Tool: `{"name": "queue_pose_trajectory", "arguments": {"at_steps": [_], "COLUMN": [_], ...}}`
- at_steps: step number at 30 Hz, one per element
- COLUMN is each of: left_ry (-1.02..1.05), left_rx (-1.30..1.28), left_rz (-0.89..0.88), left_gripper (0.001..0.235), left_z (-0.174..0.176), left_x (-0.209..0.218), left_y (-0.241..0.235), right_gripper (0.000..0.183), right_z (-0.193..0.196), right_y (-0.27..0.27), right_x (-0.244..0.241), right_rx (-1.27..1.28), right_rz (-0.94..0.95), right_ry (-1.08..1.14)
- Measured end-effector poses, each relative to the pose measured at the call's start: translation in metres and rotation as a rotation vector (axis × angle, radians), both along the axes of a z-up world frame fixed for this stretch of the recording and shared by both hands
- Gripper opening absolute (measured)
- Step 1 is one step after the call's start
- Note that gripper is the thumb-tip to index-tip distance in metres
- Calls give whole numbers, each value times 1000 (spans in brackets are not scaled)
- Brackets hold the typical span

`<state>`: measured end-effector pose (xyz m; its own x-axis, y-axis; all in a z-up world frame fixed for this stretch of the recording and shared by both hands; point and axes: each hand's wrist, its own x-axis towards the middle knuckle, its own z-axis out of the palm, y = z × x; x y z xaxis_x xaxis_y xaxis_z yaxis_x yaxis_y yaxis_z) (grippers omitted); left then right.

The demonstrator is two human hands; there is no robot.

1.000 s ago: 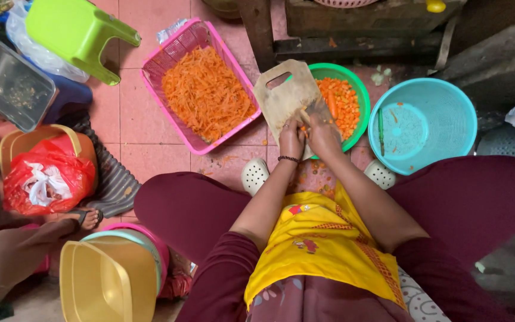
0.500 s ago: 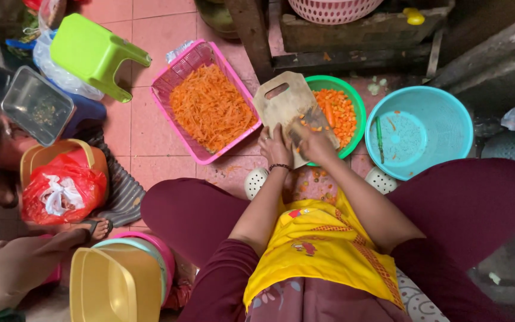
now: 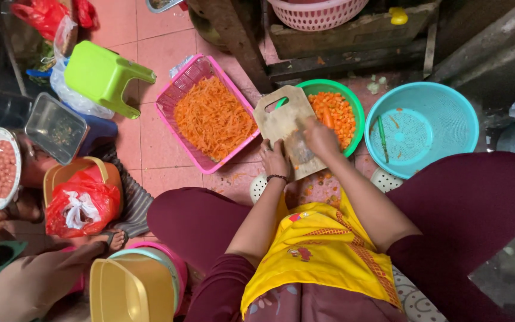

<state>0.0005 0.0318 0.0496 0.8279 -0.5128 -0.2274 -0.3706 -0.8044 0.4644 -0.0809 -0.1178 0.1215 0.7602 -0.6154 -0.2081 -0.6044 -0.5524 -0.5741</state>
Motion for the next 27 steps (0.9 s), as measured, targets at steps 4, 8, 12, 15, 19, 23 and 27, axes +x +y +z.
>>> {"name": "queue_pose_trajectory", "arguments": {"at_steps": [4,8,12,15,19,23,27], "left_ry": [103,50,-179,-54,44,-287,-307], "left_rx": [-46,45,-261,-177,13,76,356], "left_rz": [-51,-227,-239,-198,-223,-441,-463], "left_gripper": [34,52,29,24,17,25,28], "left_z": [-15,-73,-73,-67,-37,-50,-127], "left_x": [-12,-19,-16,-2,6,9,14], "left_y": [3,1,-33,-73,-127,-173,-219], "right_gripper": [33,32,30,25,31,32,27], "right_z": [15,-23,68,-107,-51,-52,-8], "right_y": [4,-42,-24,-40,-60,-76,-77], "right_x": [3,-13,-28,-37,-58,-74,-77], "right_rx": [61,-24,124,3,44,81,208], "right_rz": [38,-118,10,-68,-259,-369,-448], "right_ry": [77,90,4,162,111,4,82]}}
